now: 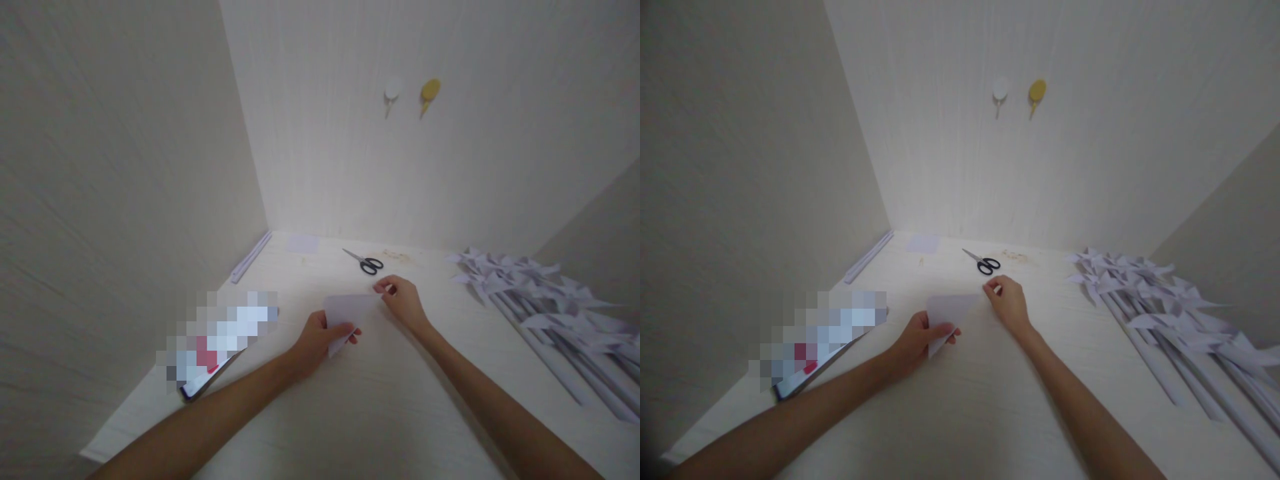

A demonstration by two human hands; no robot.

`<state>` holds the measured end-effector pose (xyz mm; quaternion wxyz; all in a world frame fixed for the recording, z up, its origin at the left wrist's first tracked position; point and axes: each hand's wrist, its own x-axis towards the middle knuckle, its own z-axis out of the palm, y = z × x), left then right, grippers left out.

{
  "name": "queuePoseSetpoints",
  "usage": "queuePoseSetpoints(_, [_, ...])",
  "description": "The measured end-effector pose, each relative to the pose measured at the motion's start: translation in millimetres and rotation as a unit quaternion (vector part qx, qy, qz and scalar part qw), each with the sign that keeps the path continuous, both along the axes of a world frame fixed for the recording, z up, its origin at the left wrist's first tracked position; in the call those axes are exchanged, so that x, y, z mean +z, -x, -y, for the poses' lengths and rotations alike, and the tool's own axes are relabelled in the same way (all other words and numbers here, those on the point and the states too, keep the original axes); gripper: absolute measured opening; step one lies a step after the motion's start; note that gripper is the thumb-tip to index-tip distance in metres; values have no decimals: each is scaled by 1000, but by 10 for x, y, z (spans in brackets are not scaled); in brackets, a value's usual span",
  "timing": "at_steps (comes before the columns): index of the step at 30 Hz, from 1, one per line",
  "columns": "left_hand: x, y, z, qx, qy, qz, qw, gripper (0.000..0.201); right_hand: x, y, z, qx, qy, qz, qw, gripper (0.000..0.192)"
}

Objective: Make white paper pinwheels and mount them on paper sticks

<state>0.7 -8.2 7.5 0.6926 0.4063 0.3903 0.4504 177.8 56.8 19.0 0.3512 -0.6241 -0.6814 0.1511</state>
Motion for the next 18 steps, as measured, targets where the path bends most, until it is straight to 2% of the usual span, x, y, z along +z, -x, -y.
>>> queuePoseSetpoints(4, [-3, 5, -7, -5, -18, -13, 1000, 15, 55, 5, -419, -56, -2, 45, 997, 13])
queuePoseSetpoints(7, [-6, 11, -12, -1, -19, -6, 1000, 17, 40, 33, -620, -89, 5, 72, 993, 11])
queuePoseSetpoints(11, [-34, 15, -24, -8, -27, -2, 1000, 19, -21, 55, -787, -103, 22, 98, 990, 11])
queuePoseSetpoints(18, [-40, 21, -35, -19, -14, 4, 1000, 17, -83, 28, -935, -91, 39, 128, 987, 11])
